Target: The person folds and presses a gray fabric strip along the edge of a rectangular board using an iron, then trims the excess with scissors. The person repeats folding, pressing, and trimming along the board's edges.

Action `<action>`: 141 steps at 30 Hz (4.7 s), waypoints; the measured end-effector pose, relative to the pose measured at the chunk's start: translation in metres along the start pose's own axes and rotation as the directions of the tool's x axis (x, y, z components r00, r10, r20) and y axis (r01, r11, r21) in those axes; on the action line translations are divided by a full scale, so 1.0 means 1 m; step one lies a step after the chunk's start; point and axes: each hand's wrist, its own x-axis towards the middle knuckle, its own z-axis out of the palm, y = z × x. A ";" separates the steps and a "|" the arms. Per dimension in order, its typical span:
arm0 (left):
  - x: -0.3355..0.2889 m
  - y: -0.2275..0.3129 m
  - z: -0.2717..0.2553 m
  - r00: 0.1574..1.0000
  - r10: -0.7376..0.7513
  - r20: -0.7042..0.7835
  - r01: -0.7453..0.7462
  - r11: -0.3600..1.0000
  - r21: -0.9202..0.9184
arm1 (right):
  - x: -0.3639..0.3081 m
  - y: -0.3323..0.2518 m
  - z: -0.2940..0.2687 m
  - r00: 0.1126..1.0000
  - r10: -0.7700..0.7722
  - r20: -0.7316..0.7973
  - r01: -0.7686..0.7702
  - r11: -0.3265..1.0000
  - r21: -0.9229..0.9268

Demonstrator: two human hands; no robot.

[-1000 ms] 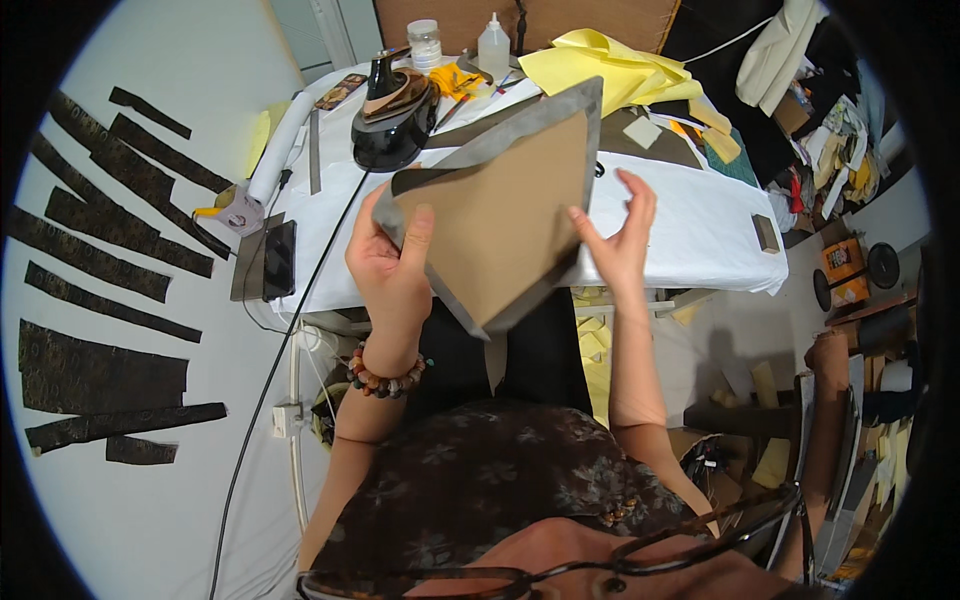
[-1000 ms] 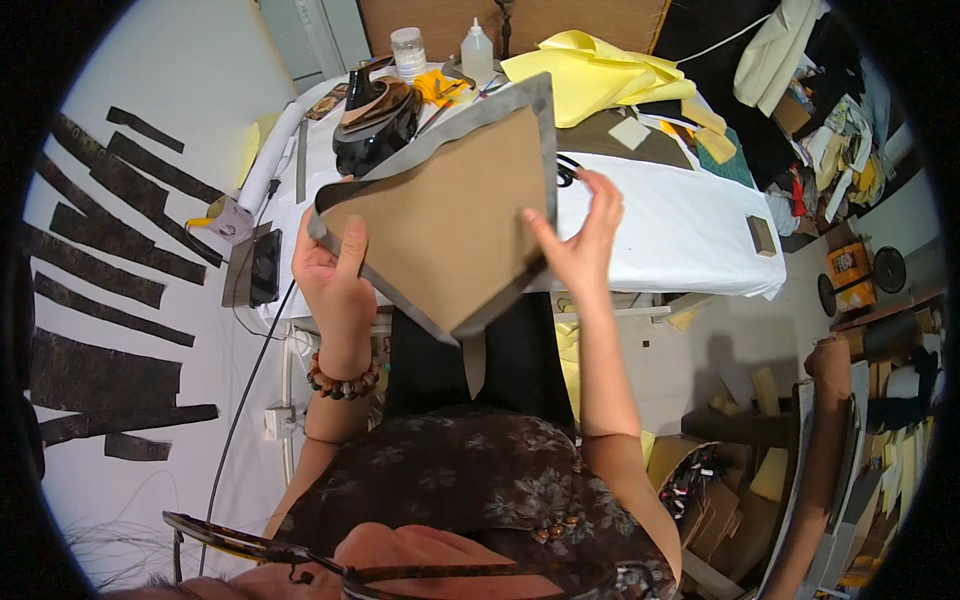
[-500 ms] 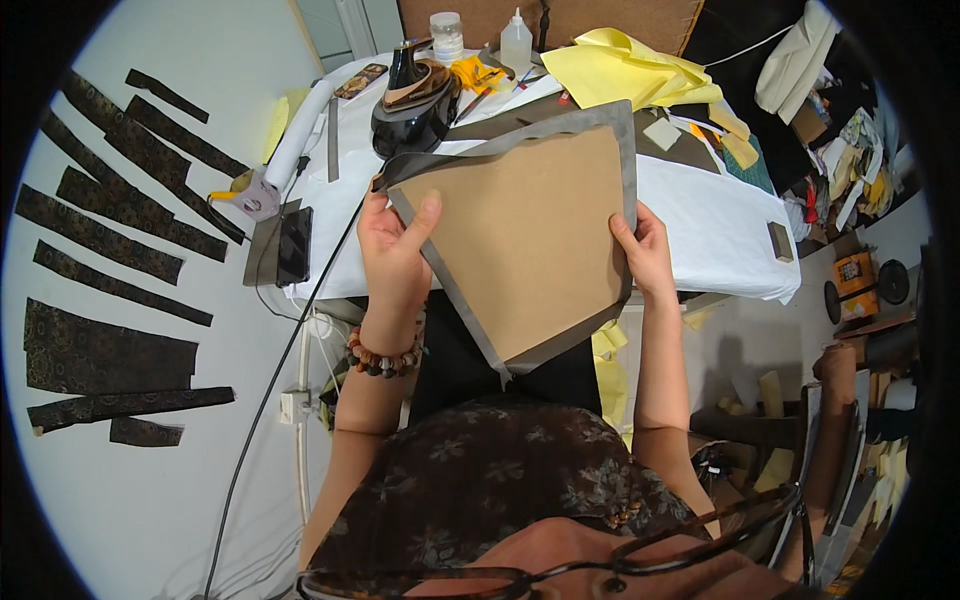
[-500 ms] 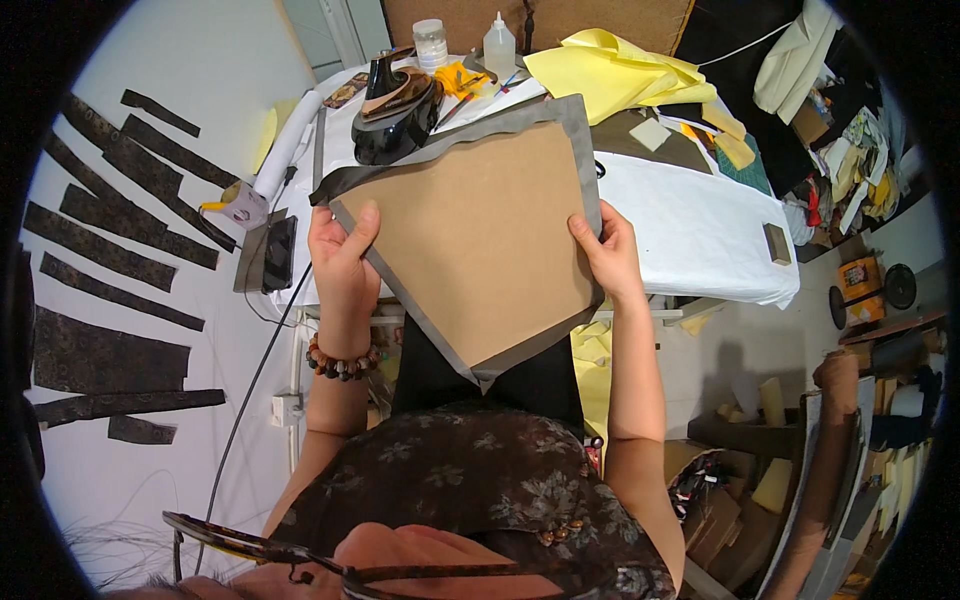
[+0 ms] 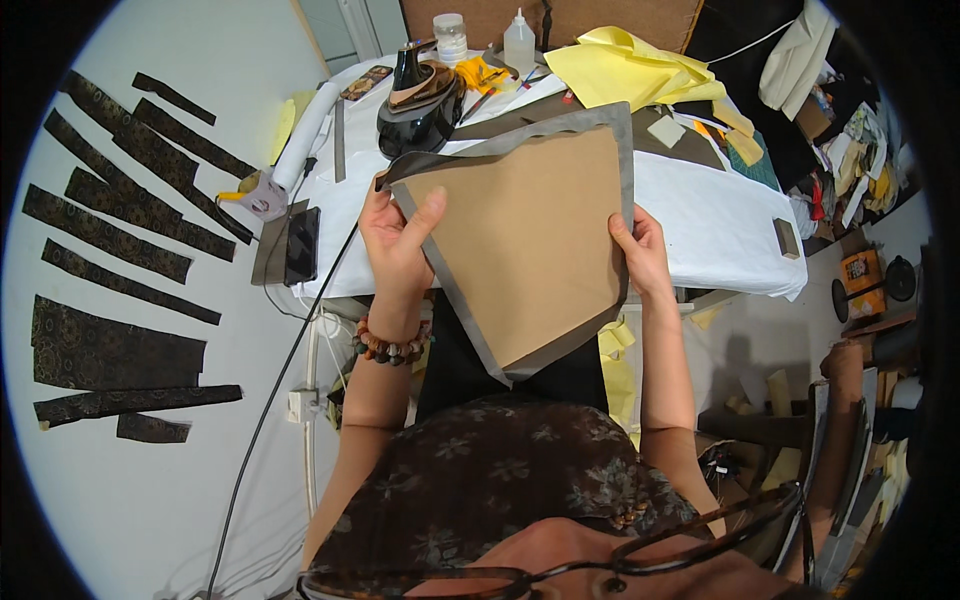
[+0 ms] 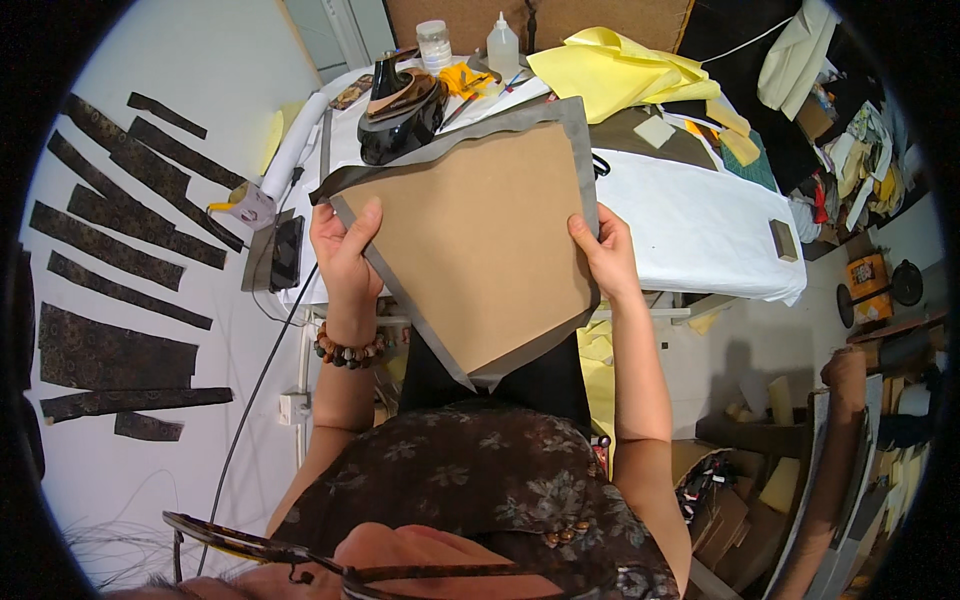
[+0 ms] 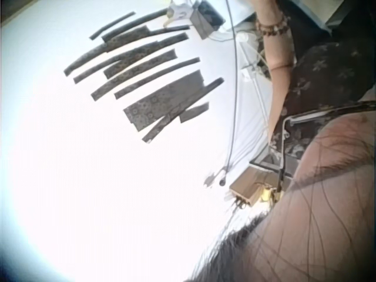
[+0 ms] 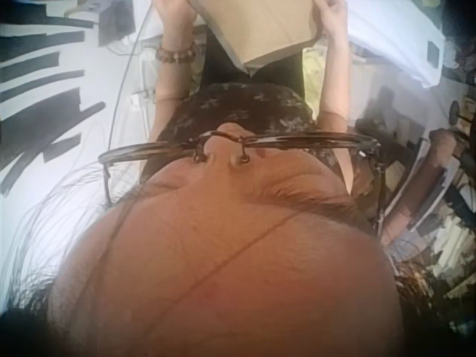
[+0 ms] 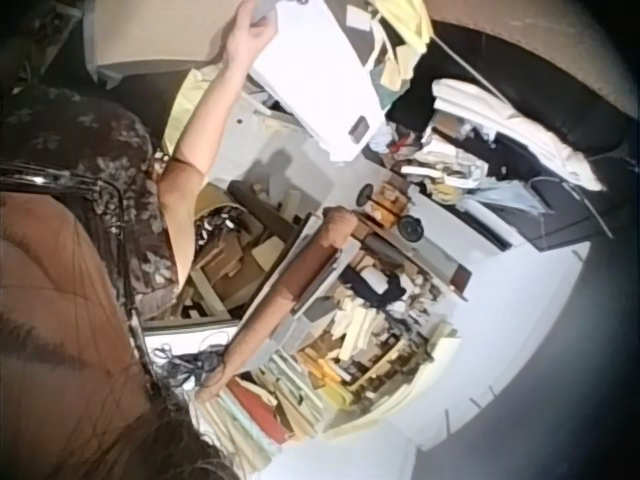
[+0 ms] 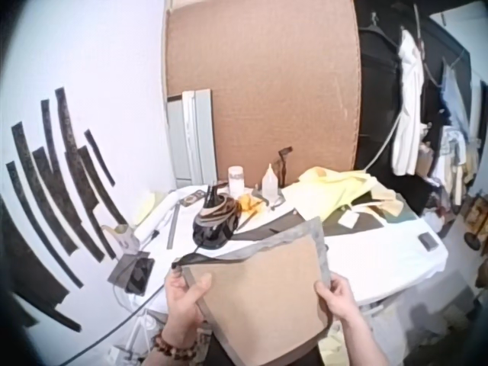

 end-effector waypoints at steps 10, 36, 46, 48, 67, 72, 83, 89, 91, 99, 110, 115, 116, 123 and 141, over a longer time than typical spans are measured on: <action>-0.005 0.027 0.028 0.870 0.456 0.189 -0.480 0.694 0.536 | 0.023 -0.026 0.048 0.837 -0.516 -0.183 0.411 0.813 -0.413; 0.007 -0.016 -0.040 0.939 0.342 -0.035 -0.311 0.889 0.337 | 0.026 -0.081 0.215 0.630 -0.678 0.379 0.768 0.617 -0.172; 0.009 -0.018 -0.043 0.920 0.381 0.089 -0.378 0.806 0.456 | 0.048 -0.075 0.236 0.546 -0.744 0.385 0.817 0.574 -0.050; 0.010 -0.013 -0.049 0.937 0.340 0.077 -0.338 0.832 0.440 | 0.049 -0.079 0.235 0.539 -0.736 0.410 0.820 0.569 -0.057; 0.013 0.043 -0.001 0.919 0.370 -0.135 -0.231 0.784 0.577 | 0.040 -0.074 0.238 0.545 -0.781 0.305 0.823 0.567 -0.018; 0.014 0.048 -0.001 0.923 0.297 -0.247 -0.177 0.893 0.413 | 0.034 -0.071 0.233 0.605 -0.745 0.280 0.776 0.630 -0.001; 0.012 0.048 -0.001 0.938 0.252 -0.236 -0.166 0.929 0.330 | 0.030 -0.071 0.233 0.716 -0.648 0.260 0.669 0.743 0.007; 0.008 0.047 0.003 0.932 0.263 -0.251 -0.174 0.928 0.329 | 0.029 -0.067 0.235 0.557 -0.812 0.173 0.829 0.557 -0.053; 0.008 0.046 0.002 0.930 0.268 -0.251 -0.184 0.932 0.314 | 0.031 -0.066 0.235 0.513 -0.838 0.186 0.857 0.511 -0.059; 0.006 0.044 0.006 0.927 0.284 -0.246 -0.204 0.930 0.306 | 0.035 -0.062 0.239 0.363 -0.910 0.198 0.931 0.343 -0.127; 0.007 0.038 0.014 0.915 0.271 -0.300 -0.165 0.927 0.336 | 0.031 -0.038 0.243 0.319 -0.925 0.207 0.947 0.305 -0.100; 0.012 0.039 0.019 0.899 0.242 -0.365 -0.177 0.963 0.202 | 0.027 -0.032 0.236 0.313 -0.906 0.286 0.948 0.314 -0.043; 0.012 0.039 0.019 0.900 0.253 -0.354 -0.193 0.961 0.196 | 0.025 -0.030 0.235 0.307 -0.902 0.304 0.949 0.315 -0.024; 0.005 0.039 0.012 0.916 0.254 -0.310 -0.197 0.959 0.203 | 0.020 -0.052 0.235 0.501 -0.842 0.199 0.860 0.458 -0.226; 0.007 0.027 0.011 0.923 0.220 -0.316 -0.181 0.972 0.150 | 0.032 -0.060 0.226 0.584 -0.728 0.360 0.805 0.578 -0.136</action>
